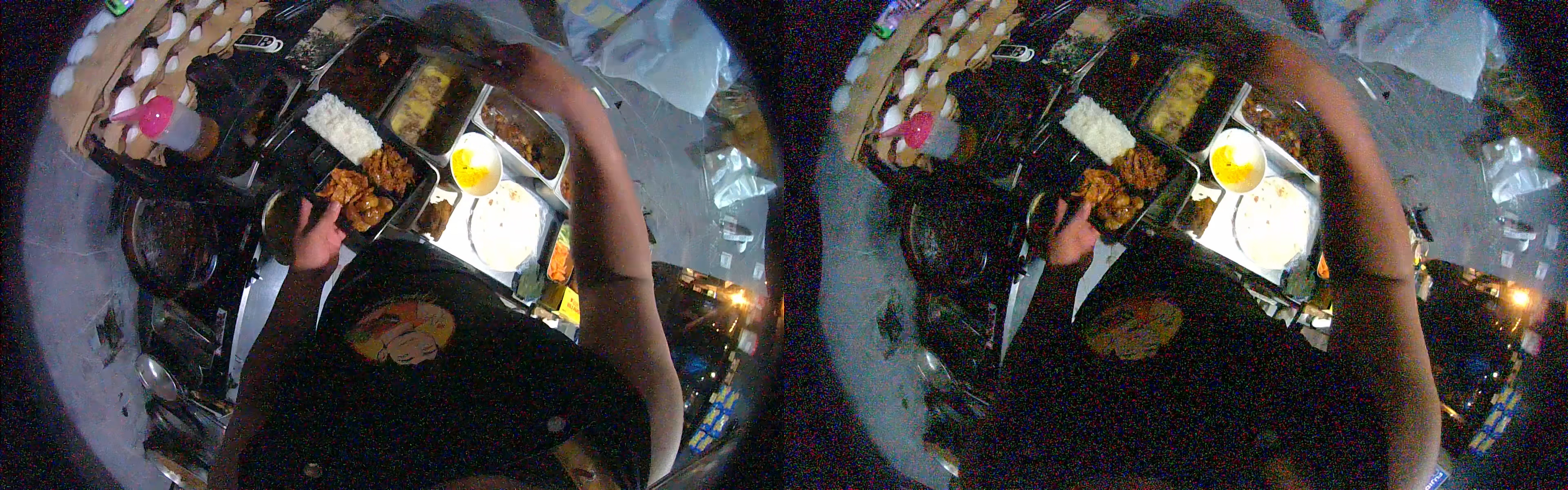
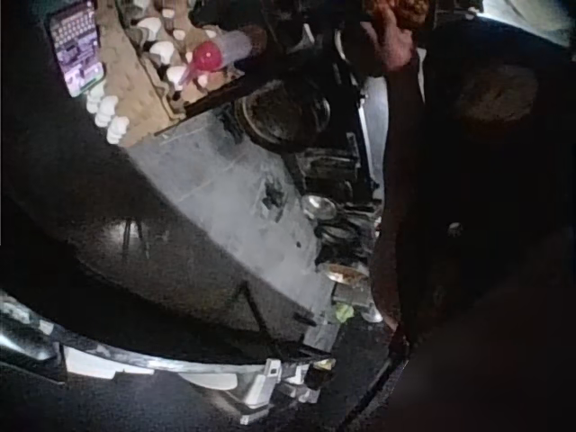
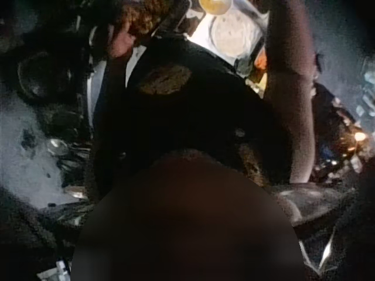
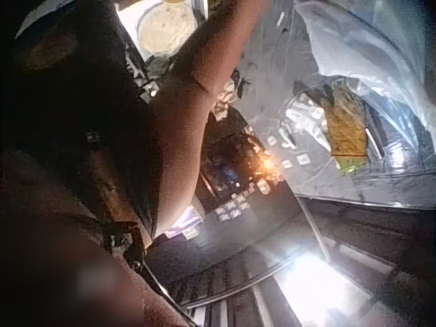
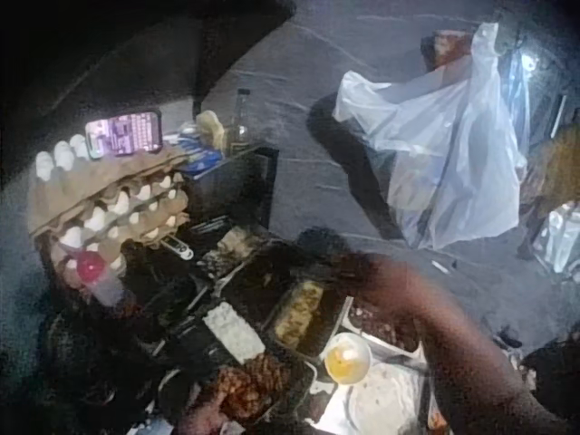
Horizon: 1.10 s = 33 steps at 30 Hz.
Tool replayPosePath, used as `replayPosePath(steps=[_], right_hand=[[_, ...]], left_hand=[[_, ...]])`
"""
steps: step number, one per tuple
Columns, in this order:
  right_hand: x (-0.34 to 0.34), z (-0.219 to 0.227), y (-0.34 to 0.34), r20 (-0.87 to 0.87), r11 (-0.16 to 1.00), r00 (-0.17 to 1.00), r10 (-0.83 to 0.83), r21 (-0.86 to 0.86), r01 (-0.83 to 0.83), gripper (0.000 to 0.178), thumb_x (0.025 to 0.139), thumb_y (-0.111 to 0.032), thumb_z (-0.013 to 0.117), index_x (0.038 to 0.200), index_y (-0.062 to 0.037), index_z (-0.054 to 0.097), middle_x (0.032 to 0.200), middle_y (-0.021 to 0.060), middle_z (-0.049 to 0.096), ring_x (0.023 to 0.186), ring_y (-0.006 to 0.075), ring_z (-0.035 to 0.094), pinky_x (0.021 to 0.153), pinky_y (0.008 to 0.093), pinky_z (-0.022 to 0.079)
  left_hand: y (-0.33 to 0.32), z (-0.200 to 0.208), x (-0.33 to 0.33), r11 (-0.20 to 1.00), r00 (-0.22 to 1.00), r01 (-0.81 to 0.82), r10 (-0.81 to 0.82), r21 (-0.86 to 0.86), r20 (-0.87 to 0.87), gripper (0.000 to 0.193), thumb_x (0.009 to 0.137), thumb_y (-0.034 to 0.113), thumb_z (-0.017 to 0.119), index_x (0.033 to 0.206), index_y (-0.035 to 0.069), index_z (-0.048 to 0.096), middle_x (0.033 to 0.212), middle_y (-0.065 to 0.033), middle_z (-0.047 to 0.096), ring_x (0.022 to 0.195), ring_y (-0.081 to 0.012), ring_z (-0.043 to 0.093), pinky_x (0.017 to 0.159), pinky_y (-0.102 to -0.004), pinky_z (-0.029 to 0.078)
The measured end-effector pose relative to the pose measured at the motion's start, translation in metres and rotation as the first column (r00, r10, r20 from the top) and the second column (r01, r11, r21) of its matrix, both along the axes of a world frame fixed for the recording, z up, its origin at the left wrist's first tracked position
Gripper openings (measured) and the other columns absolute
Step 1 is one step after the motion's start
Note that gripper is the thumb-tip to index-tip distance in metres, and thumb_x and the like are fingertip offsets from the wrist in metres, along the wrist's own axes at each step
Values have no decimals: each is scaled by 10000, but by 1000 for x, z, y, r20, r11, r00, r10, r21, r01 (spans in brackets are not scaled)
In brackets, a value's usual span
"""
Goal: The person assembles a bento box by placing rice and cooked meat into compartments using tongs. They then prepare a wrap by spreading a yellow mixture onto a tortilla and adding shredded lettuce.
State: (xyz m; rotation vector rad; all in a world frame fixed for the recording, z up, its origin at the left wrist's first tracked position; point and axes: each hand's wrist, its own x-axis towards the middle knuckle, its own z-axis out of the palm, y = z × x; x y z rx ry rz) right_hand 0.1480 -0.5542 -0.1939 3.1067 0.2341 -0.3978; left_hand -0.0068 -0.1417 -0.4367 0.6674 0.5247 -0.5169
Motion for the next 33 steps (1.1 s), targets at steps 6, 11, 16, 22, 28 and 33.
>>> replayPosePath(steps=[6,11,16,22,28,33], right_hand=[[-145,79,42,-204,714,874,-442,510,480,402,1012,-226,760,1385,-82,715,1296,191,756,1124,199,725,979,378,564],[-207,29,62,-254,869,862,-439,125,480,392,998,-269,757,1336,-72,733,1234,214,765,1054,382,765,944,443,588],[-243,37,68,-86,916,922,-377,109,385,426,965,-258,673,1385,-200,708,1117,239,770,982,449,751,898,548,610],[-263,26,70,-148,863,875,-460,156,480,383,990,-257,687,1361,-170,720,1167,206,764,1046,437,726,922,517,589],[-273,57,70,-214,842,832,-512,69,536,380,994,-280,675,1359,-181,721,1128,189,773,1024,427,734,894,522,593],[-296,34,58,-210,855,840,-500,32,517,371,985,-256,683,1347,-188,727,1106,173,778,1022,417,737,885,514,593]], left_hand=[[-20,38,10,999,998,48,-49,19,45,606,1068,73,657,1594,122,360,1498,-128,585,1363,-318,598,1114,-546,513],[-23,31,18,970,963,173,-130,-173,234,524,1085,71,621,1570,132,430,1506,-100,590,1390,-309,583,1154,-552,492],[-35,55,21,978,955,204,-187,-53,228,475,1078,91,638,1523,123,479,1522,-96,590,1414,-305,560,1202,-556,439],[-50,48,28,960,935,272,-247,-66,253,500,1063,72,657,1529,106,478,1506,-97,598,1411,-292,554,1233,-533,403],[-59,46,27,932,897,362,-342,-22,279,525,1069,60,639,1558,59,446,1549,-92,563,1436,-276,526,1247,-520,388],[-77,39,27,899,843,434,-427,54,326,556,1075,40,605,1596,74,418,1583,-92,532,1474,-272,491,1266,-510,363]])
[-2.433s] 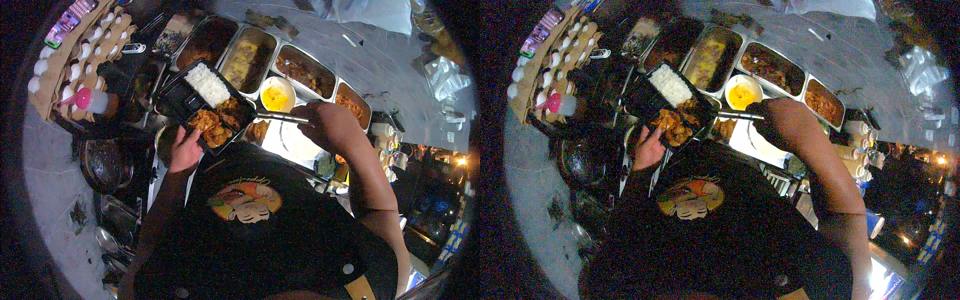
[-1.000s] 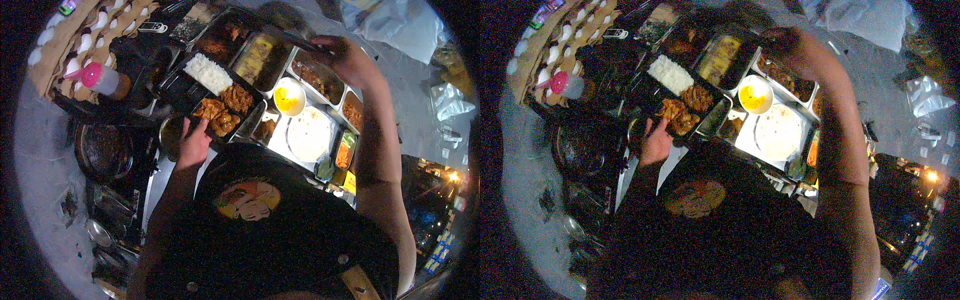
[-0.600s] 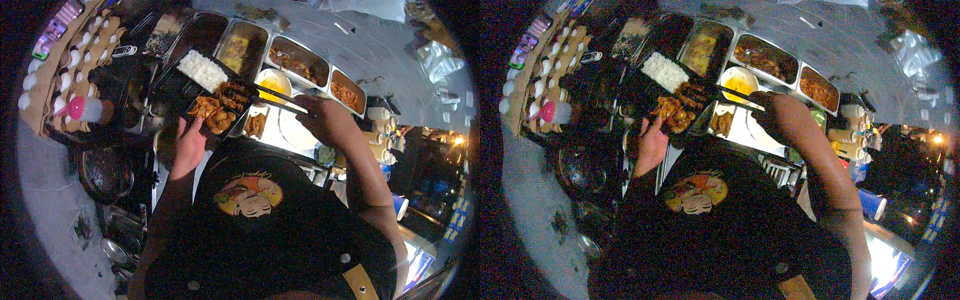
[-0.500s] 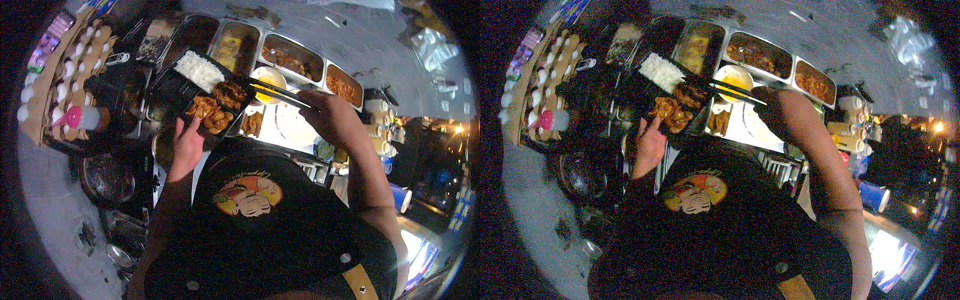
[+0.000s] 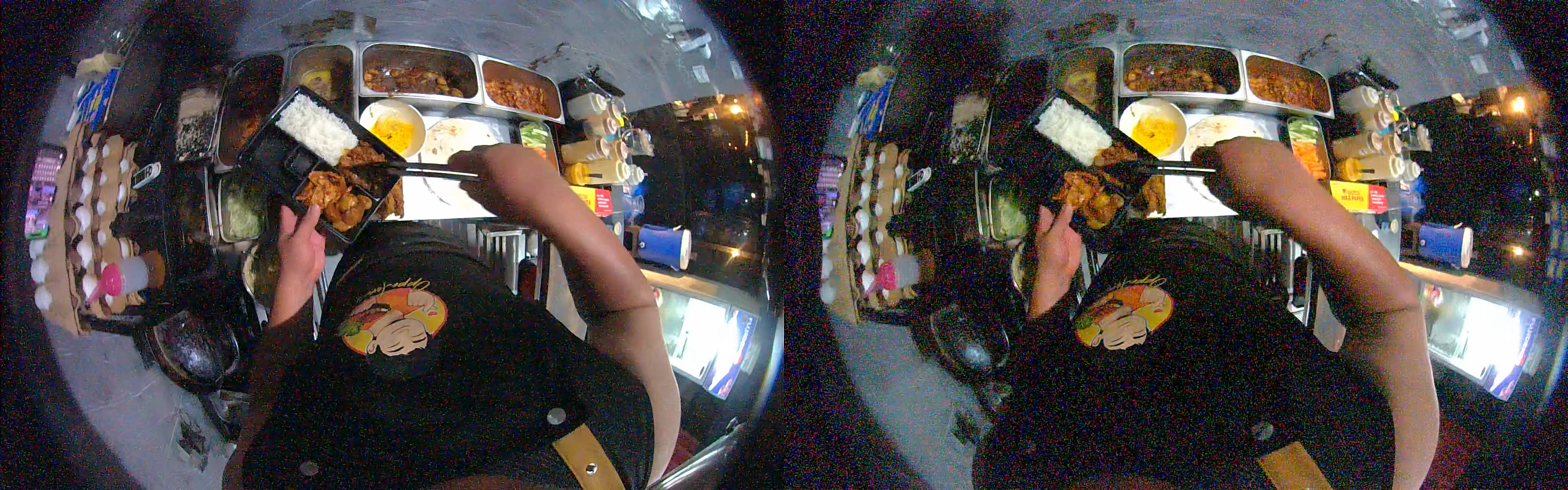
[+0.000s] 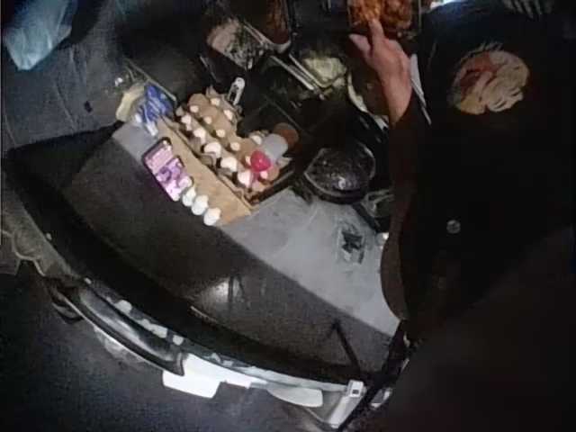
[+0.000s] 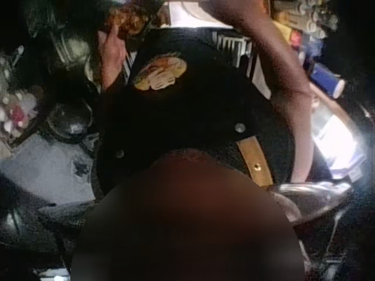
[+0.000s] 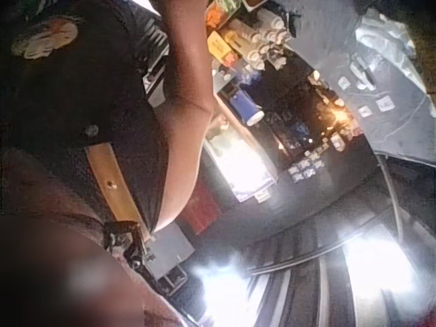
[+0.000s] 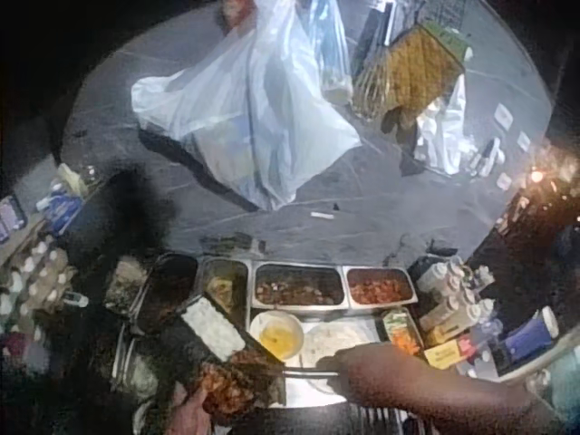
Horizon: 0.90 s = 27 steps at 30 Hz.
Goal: The person assembles a bento box by placing rice and cooked meat into compartments using tongs. They then prepare a wrap by spreading a yellow mixture onto a tortilla and adding shredded lettuce.
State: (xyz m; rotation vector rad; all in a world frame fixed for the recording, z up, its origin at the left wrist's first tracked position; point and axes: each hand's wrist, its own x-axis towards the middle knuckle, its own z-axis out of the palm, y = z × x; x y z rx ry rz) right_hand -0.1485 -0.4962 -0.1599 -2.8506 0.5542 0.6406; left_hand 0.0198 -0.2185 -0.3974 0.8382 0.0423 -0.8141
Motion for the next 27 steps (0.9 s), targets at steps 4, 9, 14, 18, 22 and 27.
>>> replayPosePath(steps=[4,9,14,18,22,27], right_hand=[[-12,19,-7,21,989,990,-142,43,141,371,962,-213,703,1326,-141,731,1090,184,780,1008,413,744,895,502,593],[-26,8,-11,7,966,969,-247,75,246,367,957,-201,713,1313,-116,737,1130,195,779,1039,412,744,930,495,593],[-60,-1,-12,5,957,958,-288,29,288,336,964,-210,705,1290,-131,727,1074,205,775,1014,418,742,918,523,590],[-89,18,-24,-23,939,940,-340,55,340,358,955,-237,721,1290,-111,721,1078,207,769,1039,409,739,928,520,583],[-137,5,-31,19,922,925,-380,88,377,353,944,-215,734,1278,-101,730,1106,200,768,1061,408,735,932,514,578],[-200,25,-37,-50,836,854,-519,180,518,376,923,-186,742,1290,-109,726,1118,204,770,1084,411,733,934,510,584]], left_hand=[[-7,0,-2,997,996,72,-70,-38,49,630,1065,19,592,1643,104,357,1604,-100,511,1495,-277,475,1271,-513,357],[-28,6,-3,986,986,163,-163,-15,41,581,1050,-37,573,1594,54,391,1586,-127,517,1448,-273,524,1238,-470,403],[-51,6,-12,973,973,230,-230,4,9,597,1046,-42,572,1603,51,378,1595,-129,507,1453,-281,519,1245,-474,395],[-70,7,-17,955,953,295,-293,-15,75,604,1053,-25,572,1613,65,364,1589,-129,511,1452,-294,523,1232,-497,414],[-90,19,-42,918,916,396,-396,6,69,555,1073,17,580,1591,75,390,1539,-138,561,1423,-316,555,1199,-526,462],[-118,27,-91,868,859,497,-496,27,127,522,1076,29,583,1569,68,413,1505,-146,583,1384,-316,589,1189,-507,477]])
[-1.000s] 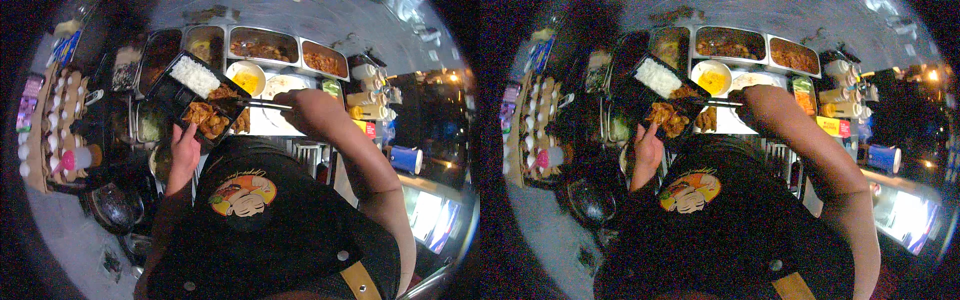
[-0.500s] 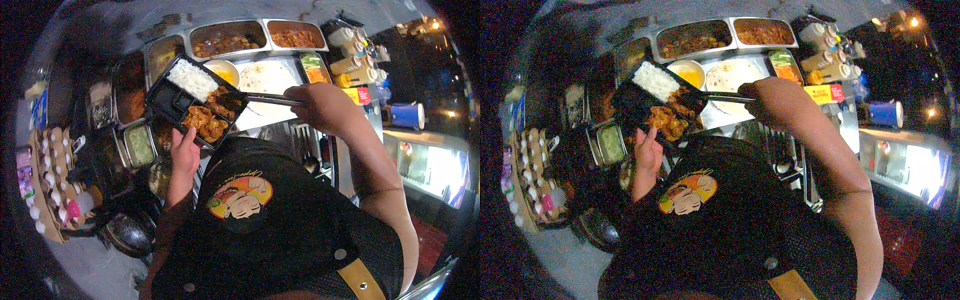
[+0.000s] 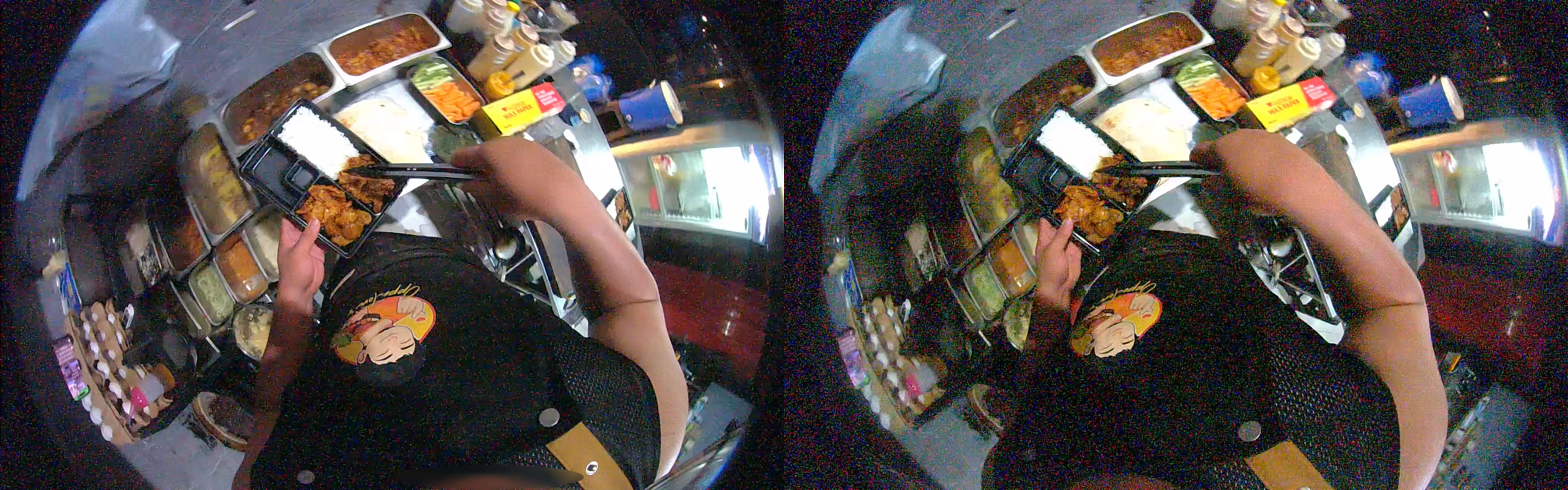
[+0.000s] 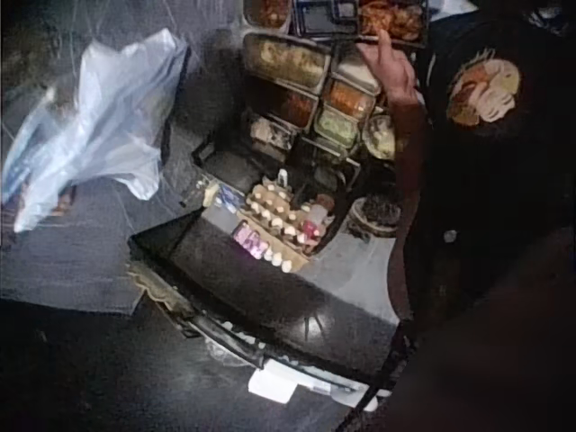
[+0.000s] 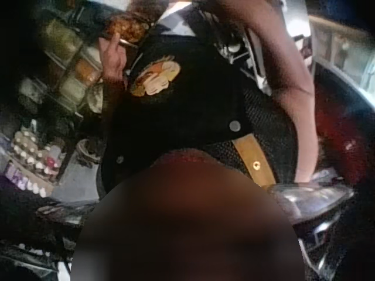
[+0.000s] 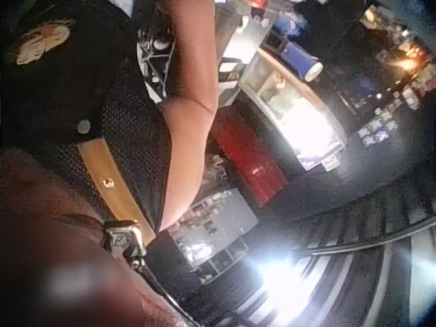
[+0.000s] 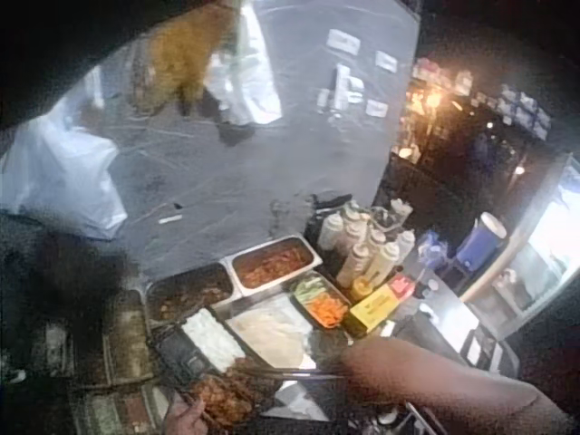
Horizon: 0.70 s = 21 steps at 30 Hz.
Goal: The person assembles a bento box by placing rice and cooked meat into compartments using tongs. They then prepare a wrap by spreading a yellow mixture onto a tortilla and adding shredded lettuce.
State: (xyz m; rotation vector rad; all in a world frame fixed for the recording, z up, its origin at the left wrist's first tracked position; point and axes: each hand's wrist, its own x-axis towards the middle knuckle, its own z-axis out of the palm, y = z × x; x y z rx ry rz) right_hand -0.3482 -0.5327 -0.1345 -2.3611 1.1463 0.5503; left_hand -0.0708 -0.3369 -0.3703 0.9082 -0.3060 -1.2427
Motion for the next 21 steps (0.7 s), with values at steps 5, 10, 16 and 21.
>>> replayPosePath(steps=[5,10,16,21], right_hand=[[-105,-15,-8,65,998,997,-46,-39,49,410,910,-214,750,1315,-150,730,1112,184,776,1061,410,737,917,511,591],[-227,24,-13,-113,989,993,-44,-144,27,387,899,-190,740,1285,-200,760,1040,160,784,985,387,754,864,507,605],[-355,36,-5,-181,976,973,-143,-191,108,336,877,-176,737,1205,-211,800,1012,138,781,979,369,756,852,512,607],[-444,18,14,-177,960,951,-252,-170,223,369,829,-168,797,1195,-213,813,1016,124,783,989,359,754,862,493,604]], left_hand=[[-32,14,-78,988,989,124,-130,92,63,512,1066,72,620,1551,91,456,1434,-88,636,1275,-236,647,1052,-408,561],[-66,33,-173,942,950,277,-298,190,95,473,1047,132,652,1500,137,519,1337,-3,668,1117,-131,665,749,-257,559],[-111,20,-275,849,844,484,-516,211,143,559,1017,142,686,1536,119,478,1369,-65,660,1142,-180,682,817,-315,589],[-147,14,-350,757,759,643,-650,116,38,533,1034,62,634,1540,78,467,1435,-95,645,1329,-245,629,1116,-439,525]])
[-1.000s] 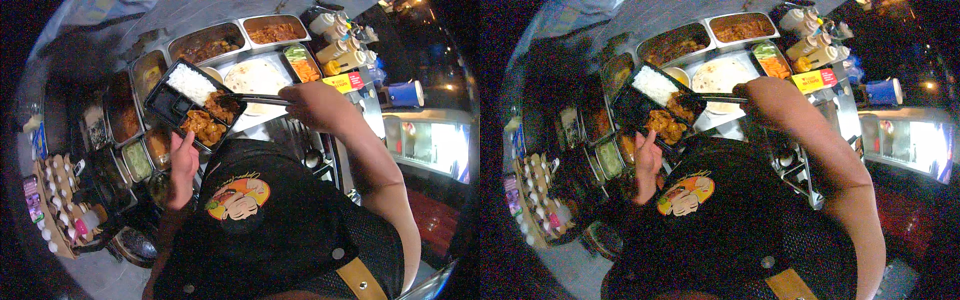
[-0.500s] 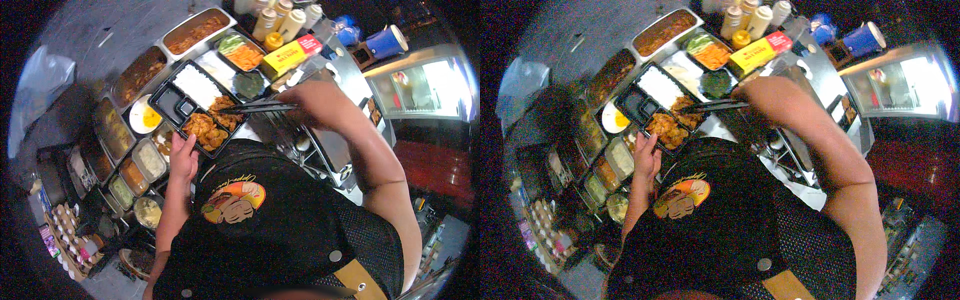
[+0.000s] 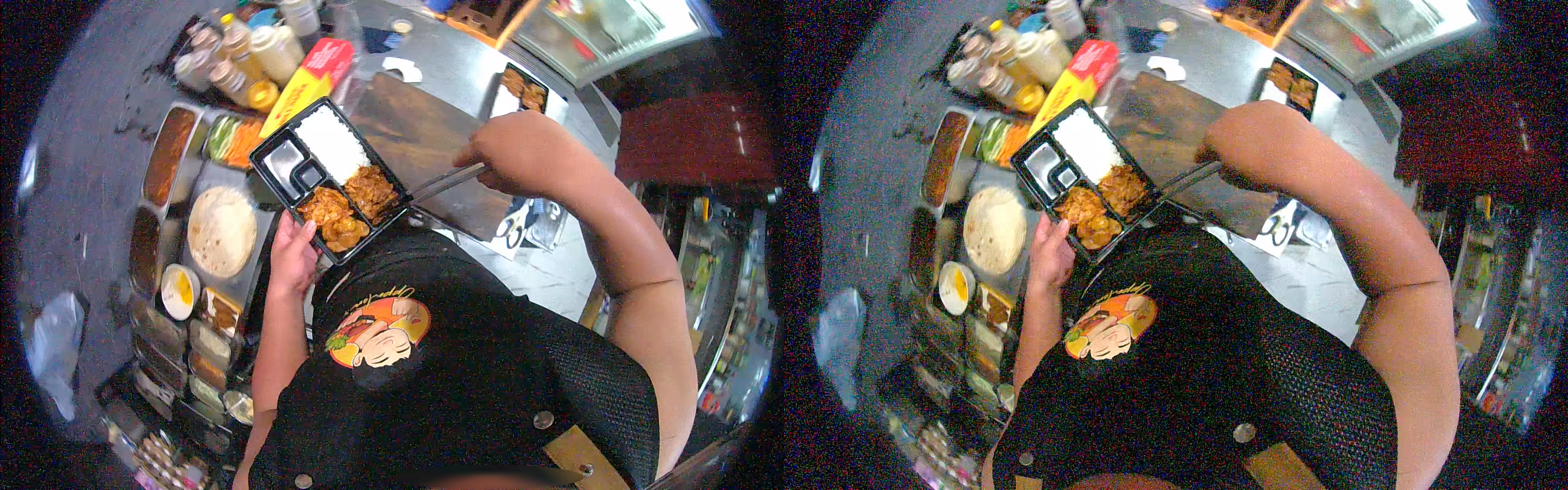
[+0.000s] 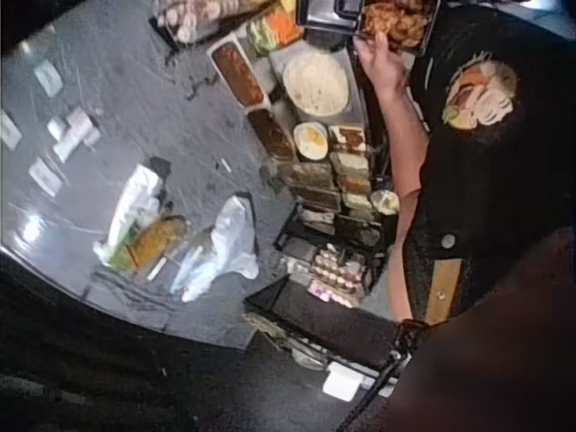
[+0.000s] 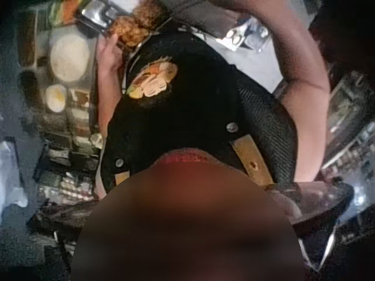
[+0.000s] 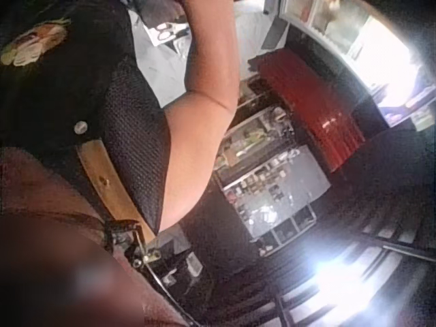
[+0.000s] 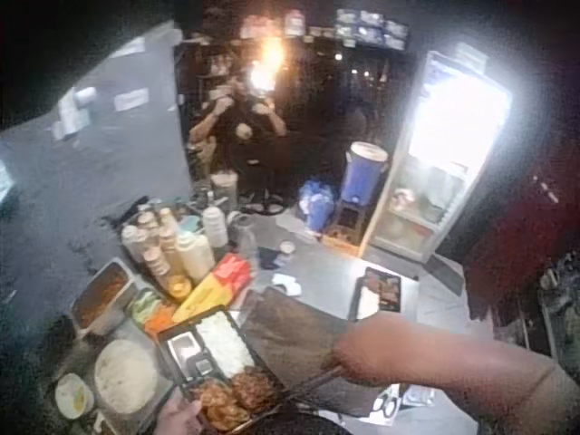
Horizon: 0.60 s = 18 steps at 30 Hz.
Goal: The person assembles a bento box by placing rice and cooked meat into compartments using tongs. They then prepare a wrap by spreading a yellow mixture onto a tortilla and adding shredded lettuce.
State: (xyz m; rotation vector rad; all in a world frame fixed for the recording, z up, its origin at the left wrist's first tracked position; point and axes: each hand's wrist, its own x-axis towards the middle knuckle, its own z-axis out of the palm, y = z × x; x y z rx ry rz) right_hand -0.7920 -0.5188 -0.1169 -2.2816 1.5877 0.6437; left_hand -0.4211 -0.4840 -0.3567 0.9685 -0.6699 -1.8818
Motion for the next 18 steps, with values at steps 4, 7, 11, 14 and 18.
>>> replayPosePath(steps=[4,7,11,14,18], right_hand=[[-60,17,15,43,988,987,-155,-21,156,382,804,-157,822,1183,-200,814,1036,142,785,1021,366,747,879,501,595],[-90,-12,28,105,976,975,-198,-74,206,390,808,-163,821,1195,-204,807,1052,120,786,1029,366,745,873,500,594],[-116,-2,56,116,944,941,-318,-53,326,405,827,-166,817,1229,-213,791,1052,127,783,1023,372,740,876,504,588],[-146,17,86,329,872,831,-448,-46,488,401,841,-141,802,1241,-157,793,1053,154,776,999,375,731,858,457,584],[-183,9,134,469,726,637,-612,13,688,425,845,-99,785,1270,-120,785,986,177,755,853,351,705,803,407,563]], left_hand=[[-32,-1,-46,991,990,136,-136,11,-42,554,1022,57,652,1547,59,475,1448,-85,640,1340,-243,615,1180,-432,459],[-48,-1,-68,978,978,208,-207,-26,20,555,1019,56,654,1546,58,481,1443,-80,640,1353,-237,599,1201,-429,428],[-73,4,-97,946,945,323,-323,3,54,529,1021,64,646,1529,35,504,1458,-82,631,1370,-227,582,1217,-414,405],[-102,9,-124,927,929,367,-370,79,17,515,1052,104,619,1546,28,490,1467,-95,629,1356,-230,600,1184,-421,449],[-172,-1,-180,877,878,472,-477,88,35,512,1079,174,609,1551,23,481,1444,-112,647,1323,-251,634,1150,-437,496]])
